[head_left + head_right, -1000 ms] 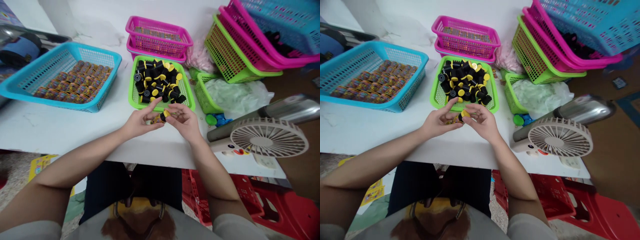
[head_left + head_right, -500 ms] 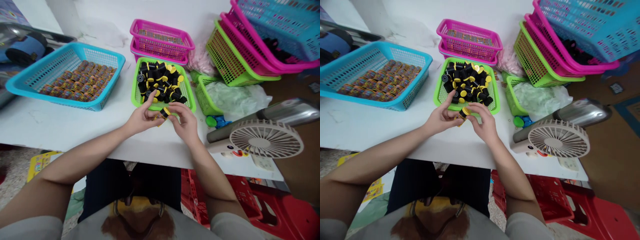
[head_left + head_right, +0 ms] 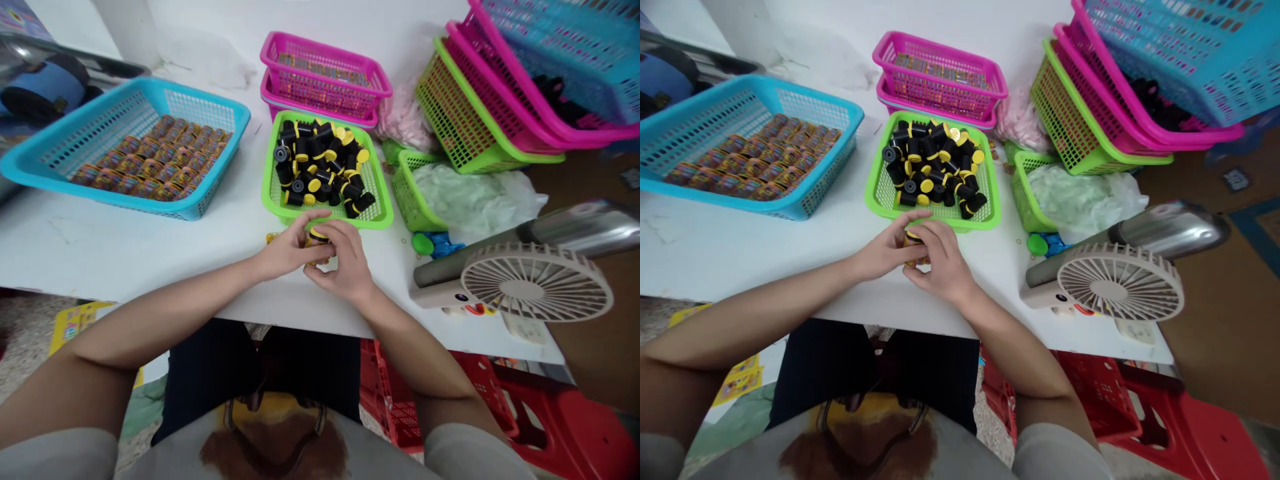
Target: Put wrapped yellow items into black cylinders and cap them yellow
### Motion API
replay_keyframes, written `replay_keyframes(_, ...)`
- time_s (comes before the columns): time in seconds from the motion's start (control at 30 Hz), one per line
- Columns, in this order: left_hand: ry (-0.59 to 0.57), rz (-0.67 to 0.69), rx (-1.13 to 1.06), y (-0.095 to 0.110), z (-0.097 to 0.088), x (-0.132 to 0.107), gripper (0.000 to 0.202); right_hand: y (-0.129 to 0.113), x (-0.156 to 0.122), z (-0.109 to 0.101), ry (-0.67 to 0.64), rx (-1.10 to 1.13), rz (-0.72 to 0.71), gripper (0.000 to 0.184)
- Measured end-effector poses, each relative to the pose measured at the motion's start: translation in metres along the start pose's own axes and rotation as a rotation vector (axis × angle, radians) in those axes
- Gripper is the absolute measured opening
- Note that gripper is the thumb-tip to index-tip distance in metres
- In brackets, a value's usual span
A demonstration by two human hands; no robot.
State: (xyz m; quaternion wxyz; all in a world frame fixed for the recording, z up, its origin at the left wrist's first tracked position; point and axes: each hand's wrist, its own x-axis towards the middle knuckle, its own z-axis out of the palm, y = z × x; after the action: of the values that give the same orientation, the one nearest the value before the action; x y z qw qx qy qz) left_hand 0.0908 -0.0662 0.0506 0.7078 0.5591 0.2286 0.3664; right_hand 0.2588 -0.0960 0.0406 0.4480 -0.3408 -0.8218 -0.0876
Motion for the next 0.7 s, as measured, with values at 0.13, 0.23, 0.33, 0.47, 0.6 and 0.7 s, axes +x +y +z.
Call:
replay_keyframes(0.13, -0.067, -0.061, -0.081, -0.004, 0.003, -0.004, 0.068, -0.008, 0.002, 0.000, 0.046, 0.043, -0.058, 0.063)
replay_keyframes(0.23, -0.067, -0.051, -0.176, -0.005, 0.006, -0.006, 0.060, -0.011, 0.003, 0.000, 0.043, 0.075, -0.049, 0.065)
replay_keyframes(0.33, -0.062, -0.058, -0.261, -0.003, 0.009, -0.008, 0.056, -0.014, 0.003, -0.001, 0.029, 0.083, -0.015, 0.064)
replay_keyframes(0.47, -0.104, -0.064, -0.254, -0.001, 0.008, -0.010, 0.063, -0.017, 0.003, -0.003, 0.024, 0.120, -0.012, 0.061)
replay_keyframes(0.6, -0.146, -0.050, -0.199, 0.000, 0.003, -0.010, 0.069, -0.016, 0.001, -0.002, 0.016, 0.115, -0.061, 0.059)
replay_keyframes(0.7, -0.125, -0.039, -0.074, -0.001, -0.001, -0.008, 0.070, -0.011, -0.003, 0.002, 0.006, -0.003, -0.092, 0.053)
